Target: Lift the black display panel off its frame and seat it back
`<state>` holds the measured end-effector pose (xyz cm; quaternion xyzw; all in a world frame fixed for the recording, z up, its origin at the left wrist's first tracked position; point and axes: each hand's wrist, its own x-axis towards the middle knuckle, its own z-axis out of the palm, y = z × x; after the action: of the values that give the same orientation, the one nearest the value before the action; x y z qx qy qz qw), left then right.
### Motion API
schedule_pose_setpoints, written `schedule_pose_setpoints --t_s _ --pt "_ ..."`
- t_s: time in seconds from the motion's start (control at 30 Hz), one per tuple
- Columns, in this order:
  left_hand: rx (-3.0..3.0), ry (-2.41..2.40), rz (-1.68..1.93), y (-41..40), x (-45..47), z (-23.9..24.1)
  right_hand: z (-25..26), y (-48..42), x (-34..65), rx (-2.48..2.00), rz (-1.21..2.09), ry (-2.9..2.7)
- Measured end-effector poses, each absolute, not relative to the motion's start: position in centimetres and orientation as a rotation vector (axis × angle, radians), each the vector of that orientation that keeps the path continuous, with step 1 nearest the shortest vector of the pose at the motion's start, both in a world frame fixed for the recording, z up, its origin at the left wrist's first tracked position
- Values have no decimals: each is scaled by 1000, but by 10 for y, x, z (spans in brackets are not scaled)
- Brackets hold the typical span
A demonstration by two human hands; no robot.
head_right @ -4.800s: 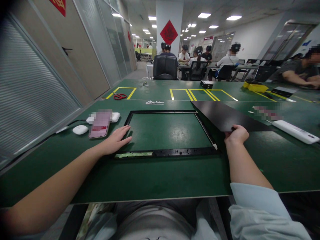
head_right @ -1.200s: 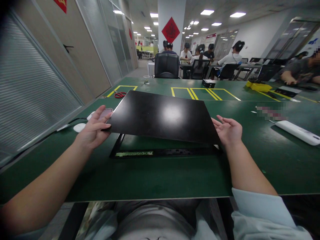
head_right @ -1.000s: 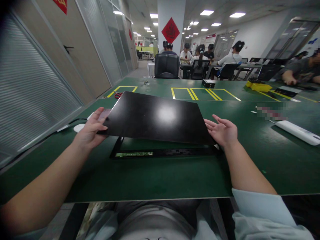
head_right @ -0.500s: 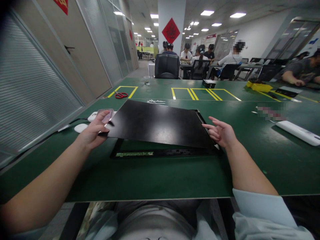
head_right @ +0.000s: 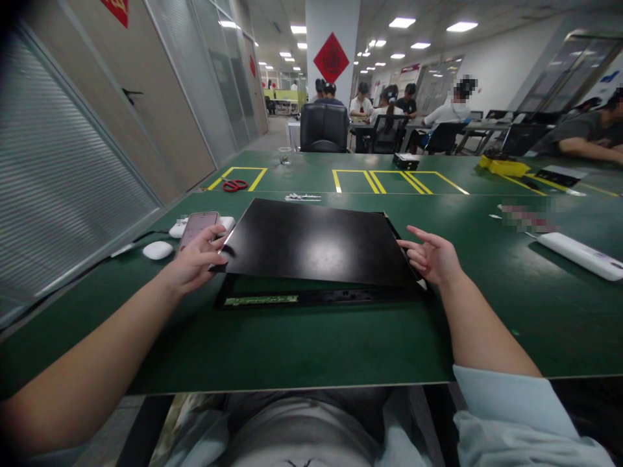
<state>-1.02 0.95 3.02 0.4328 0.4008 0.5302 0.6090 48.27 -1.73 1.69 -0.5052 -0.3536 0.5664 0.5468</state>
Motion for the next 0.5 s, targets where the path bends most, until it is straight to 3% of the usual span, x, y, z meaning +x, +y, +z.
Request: schedule_pose_setpoints --t_s 0.5 --pt "1079 898 1142 8 -7 22 15 -17 482 -1222 1285 -953"
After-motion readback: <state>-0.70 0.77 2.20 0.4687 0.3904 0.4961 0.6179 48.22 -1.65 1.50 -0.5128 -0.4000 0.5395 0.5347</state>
